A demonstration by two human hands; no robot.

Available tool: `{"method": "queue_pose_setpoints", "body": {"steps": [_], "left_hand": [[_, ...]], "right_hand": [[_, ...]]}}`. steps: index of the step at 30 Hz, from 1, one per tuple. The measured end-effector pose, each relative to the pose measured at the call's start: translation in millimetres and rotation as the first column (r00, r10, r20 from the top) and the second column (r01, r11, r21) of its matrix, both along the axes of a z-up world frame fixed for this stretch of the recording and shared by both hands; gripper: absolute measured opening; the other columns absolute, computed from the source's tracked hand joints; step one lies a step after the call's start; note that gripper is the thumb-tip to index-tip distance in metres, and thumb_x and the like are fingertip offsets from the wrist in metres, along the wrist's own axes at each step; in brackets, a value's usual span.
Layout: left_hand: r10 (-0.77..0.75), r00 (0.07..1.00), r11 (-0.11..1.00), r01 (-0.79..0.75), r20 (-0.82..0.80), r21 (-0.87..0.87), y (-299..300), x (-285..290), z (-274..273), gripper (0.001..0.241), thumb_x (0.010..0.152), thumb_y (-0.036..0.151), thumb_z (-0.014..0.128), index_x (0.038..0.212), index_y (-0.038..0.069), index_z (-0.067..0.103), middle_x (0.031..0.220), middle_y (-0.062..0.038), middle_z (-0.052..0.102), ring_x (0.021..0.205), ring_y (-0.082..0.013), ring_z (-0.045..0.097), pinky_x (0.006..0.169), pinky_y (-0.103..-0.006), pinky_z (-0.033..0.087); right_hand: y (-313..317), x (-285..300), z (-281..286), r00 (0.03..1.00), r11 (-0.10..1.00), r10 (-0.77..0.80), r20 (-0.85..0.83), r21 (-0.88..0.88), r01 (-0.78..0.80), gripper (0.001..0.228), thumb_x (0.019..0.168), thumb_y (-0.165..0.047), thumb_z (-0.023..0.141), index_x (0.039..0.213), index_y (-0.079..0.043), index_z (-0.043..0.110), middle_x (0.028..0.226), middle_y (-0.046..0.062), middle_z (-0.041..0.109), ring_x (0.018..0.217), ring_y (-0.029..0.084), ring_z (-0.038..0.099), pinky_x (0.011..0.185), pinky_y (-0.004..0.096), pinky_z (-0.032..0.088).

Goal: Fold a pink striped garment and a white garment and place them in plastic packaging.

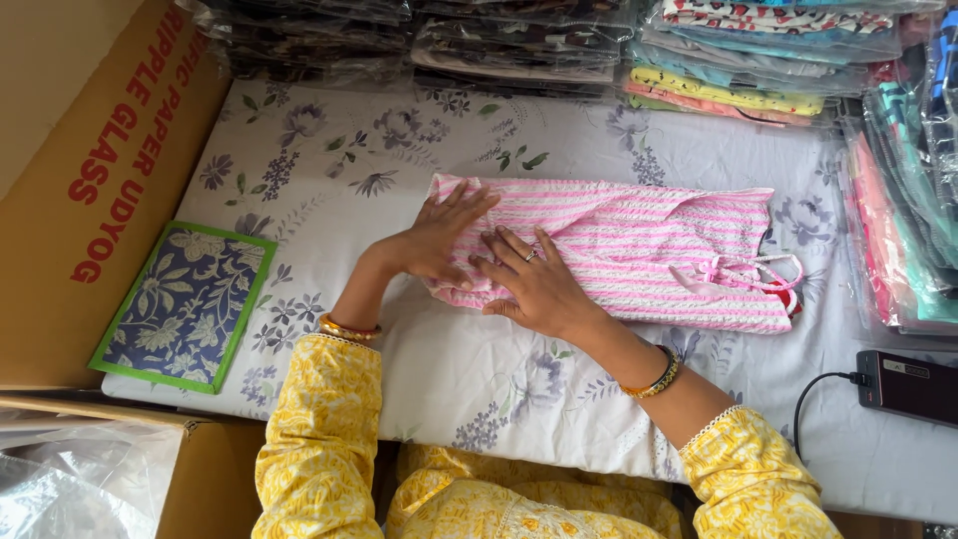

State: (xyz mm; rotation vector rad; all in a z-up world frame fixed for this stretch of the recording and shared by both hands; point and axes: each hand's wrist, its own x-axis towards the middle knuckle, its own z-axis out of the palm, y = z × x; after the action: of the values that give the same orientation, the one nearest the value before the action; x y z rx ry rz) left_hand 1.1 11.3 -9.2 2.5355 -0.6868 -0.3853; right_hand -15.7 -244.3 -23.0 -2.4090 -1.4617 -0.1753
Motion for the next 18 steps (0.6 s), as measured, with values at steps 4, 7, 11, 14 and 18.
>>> {"method": "queue_pose_setpoints", "body": {"steps": [4, 7, 11, 14, 18], "left_hand": [[0.058, 0.99, 0.979, -0.031, 0.131, -0.203, 29.7, 10.1, -18.4, 0.118, 0.071, 0.062, 0.085, 0.163, 0.018, 0.025, 0.169, -0.019, 0.018, 0.157, -0.0405, 0.005, 0.125, -0.0611, 0.01], [0.46, 0.876, 0.883, -0.434, 0.144, -0.182, 34.3, 6.1, -17.4, 0.087, 0.081, 0.07, 0.069, 0.149, 0.018, 0.054, 0.159, -0.016, 0.047, 0.153, -0.0357, 0.036, 0.124, -0.0519, 0.039], [0.565, 0.799, 0.718, -0.599, 0.206, 0.354, 4.6, -0.9, 12.7, 0.085, 0.078, 0.079, 0.071, 0.116, 0.003, 0.067, 0.122, -0.017, 0.067, 0.122, -0.0355, 0.059, 0.089, -0.0533, 0.052], [0.588, 0.808, 0.757, -0.559, 0.018, 0.338, -2.1, 6.3, 6.1, 0.074, 0.074, 0.073, 0.072, 0.106, 0.006, 0.071, 0.103, -0.013, 0.073, 0.101, -0.0332, 0.07, 0.084, -0.0467, 0.056], [0.59, 0.802, 0.808, -0.585, -0.096, 0.073, -0.5, 10.1, -9.3, 0.058, 0.078, 0.051, 0.08, 0.103, 0.0, 0.069, 0.099, -0.016, 0.074, 0.092, -0.0333, 0.071, 0.083, -0.0422, 0.055]], "right_hand": [[0.3, -1.1, 0.9, 1.0, 1.0, -0.001, 0.004, -0.019, 0.001, 0.072, 0.093, -0.06, 0.055, 0.152, -0.019, 0.046, 0.158, 0.014, 0.04, 0.15, 0.033, 0.03, 0.117, 0.067, 0.018], [2.6, -2.2, -0.2, 0.999, 0.998, -0.028, -0.02, -0.054, 0.027, 0.073, 0.093, -0.062, 0.054, 0.153, -0.021, 0.042, 0.163, 0.012, 0.034, 0.152, 0.032, 0.027, 0.118, 0.067, 0.016], [1.6, -2.5, -2.7, 0.997, 0.997, -0.057, -0.059, -0.048, 0.054, 0.073, 0.093, -0.059, 0.056, 0.154, -0.022, 0.042, 0.164, 0.012, 0.033, 0.152, 0.033, 0.026, 0.119, 0.067, 0.016], [0.9, -1.4, -2.3, 0.994, 0.996, -0.072, -0.081, -0.053, 0.068, 0.073, 0.093, -0.058, 0.058, 0.154, -0.023, 0.043, 0.164, 0.011, 0.033, 0.153, 0.033, 0.026, 0.119, 0.067, 0.016], [1.9, -2.2, 2.0, 0.995, 0.997, -0.059, -0.079, -0.047, 0.055, 0.072, 0.091, -0.058, 0.059, 0.152, -0.023, 0.045, 0.164, 0.011, 0.034, 0.153, 0.034, 0.026, 0.119, 0.067, 0.017]]}}
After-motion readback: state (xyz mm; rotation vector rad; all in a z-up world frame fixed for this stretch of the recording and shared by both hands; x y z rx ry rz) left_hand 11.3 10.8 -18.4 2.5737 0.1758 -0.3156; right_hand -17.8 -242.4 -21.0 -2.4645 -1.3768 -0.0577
